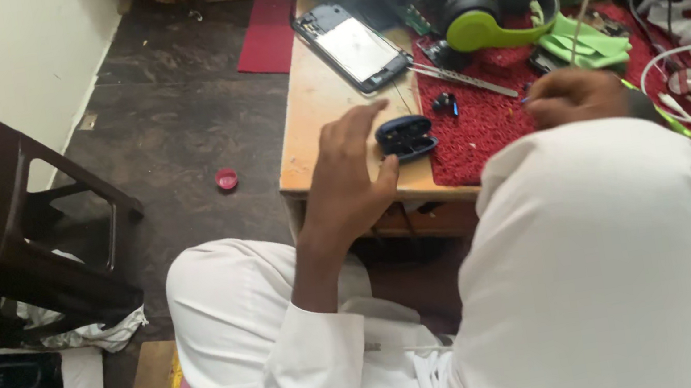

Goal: The person sits on the floor and uses a small metal tool to pry open a blue wireless earbud charging case. They manipulate the internal components and the case lid with the tool and their fingers while holding the device on their lap.

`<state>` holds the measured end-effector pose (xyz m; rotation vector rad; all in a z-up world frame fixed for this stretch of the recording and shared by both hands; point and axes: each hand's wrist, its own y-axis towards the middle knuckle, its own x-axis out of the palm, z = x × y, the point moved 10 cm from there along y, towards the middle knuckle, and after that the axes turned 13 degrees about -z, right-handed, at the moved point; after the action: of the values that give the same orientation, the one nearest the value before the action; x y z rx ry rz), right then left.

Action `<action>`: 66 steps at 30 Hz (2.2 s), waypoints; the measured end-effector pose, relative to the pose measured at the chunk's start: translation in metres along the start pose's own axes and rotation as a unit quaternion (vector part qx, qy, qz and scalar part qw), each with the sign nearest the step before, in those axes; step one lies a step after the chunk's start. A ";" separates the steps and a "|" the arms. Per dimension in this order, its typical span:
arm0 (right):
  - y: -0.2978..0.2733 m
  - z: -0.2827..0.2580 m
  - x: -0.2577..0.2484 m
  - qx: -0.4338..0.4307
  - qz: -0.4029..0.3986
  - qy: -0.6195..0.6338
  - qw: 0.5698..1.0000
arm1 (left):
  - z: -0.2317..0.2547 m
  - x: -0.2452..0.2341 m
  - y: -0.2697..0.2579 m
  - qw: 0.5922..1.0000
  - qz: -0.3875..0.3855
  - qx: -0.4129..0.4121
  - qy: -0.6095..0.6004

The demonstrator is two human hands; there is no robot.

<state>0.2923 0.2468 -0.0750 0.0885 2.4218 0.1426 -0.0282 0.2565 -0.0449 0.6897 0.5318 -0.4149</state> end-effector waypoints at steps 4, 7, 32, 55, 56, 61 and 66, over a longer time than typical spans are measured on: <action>0.029 0.016 0.040 -0.032 -0.063 0.051 0.996 | -0.008 0.006 0.008 0.998 -0.038 0.053 0.025; 0.020 0.005 0.046 -0.048 -0.055 -0.076 0.994 | -0.007 0.020 0.033 0.984 -0.141 0.079 0.072; 0.011 -0.017 0.047 -0.056 -0.044 -0.089 0.993 | 0.003 0.041 0.074 0.912 -0.394 0.055 0.097; 0.004 -0.007 0.039 -0.046 -0.071 0.050 0.995 | 0.006 -0.018 -0.003 0.983 -0.058 -0.006 -0.174; 0.004 -0.006 0.039 -0.047 -0.072 0.057 0.995 | 0.005 -0.016 -0.003 0.983 -0.061 -0.012 -0.174; 0.008 0.002 0.043 -0.058 -0.082 0.117 0.988 | 0.003 -0.009 -0.005 0.980 -0.071 -0.036 -0.180; 0.008 0.012 0.039 -0.073 -0.078 0.158 0.982 | 0.019 -0.015 -0.007 0.983 -0.041 -0.009 -0.178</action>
<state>0.2710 0.2601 -0.1089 -0.2042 2.7121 0.2797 -0.0373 0.2409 -0.0275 0.5616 0.2253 -0.5953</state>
